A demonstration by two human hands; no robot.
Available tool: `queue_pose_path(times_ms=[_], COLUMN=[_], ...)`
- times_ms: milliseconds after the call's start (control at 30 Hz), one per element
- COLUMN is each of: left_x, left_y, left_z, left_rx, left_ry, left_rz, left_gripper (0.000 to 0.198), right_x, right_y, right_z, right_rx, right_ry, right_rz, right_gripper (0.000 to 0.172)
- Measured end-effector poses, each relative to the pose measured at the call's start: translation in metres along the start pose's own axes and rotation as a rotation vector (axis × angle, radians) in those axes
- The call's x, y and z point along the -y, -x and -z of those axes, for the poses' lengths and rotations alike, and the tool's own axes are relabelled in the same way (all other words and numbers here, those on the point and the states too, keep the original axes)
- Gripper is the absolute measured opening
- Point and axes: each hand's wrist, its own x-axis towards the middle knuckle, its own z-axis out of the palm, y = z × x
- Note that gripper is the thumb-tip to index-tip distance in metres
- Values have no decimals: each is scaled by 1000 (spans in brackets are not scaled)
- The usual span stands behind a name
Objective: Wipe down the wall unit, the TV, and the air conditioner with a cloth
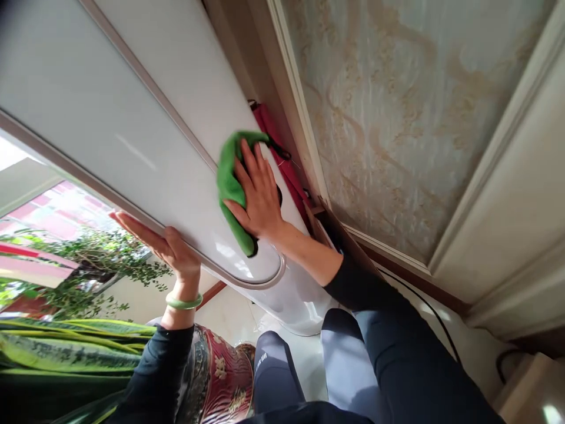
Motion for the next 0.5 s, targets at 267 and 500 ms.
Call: queue_pose_path(times_ms=[267, 500], left_x=[1, 5], left_y=[1, 2], left_z=[4, 2], left_rx=[24, 34], left_ry=[-95, -42], left_rz=[31, 37], left_gripper=[78, 77], right_x=[-6, -57], right_y=[-112, 90], right_z=[4, -8], right_rx=[-128, -150], right_ry=[-68, -337], right_rz=[249, 208], right_gripper=[60, 69])
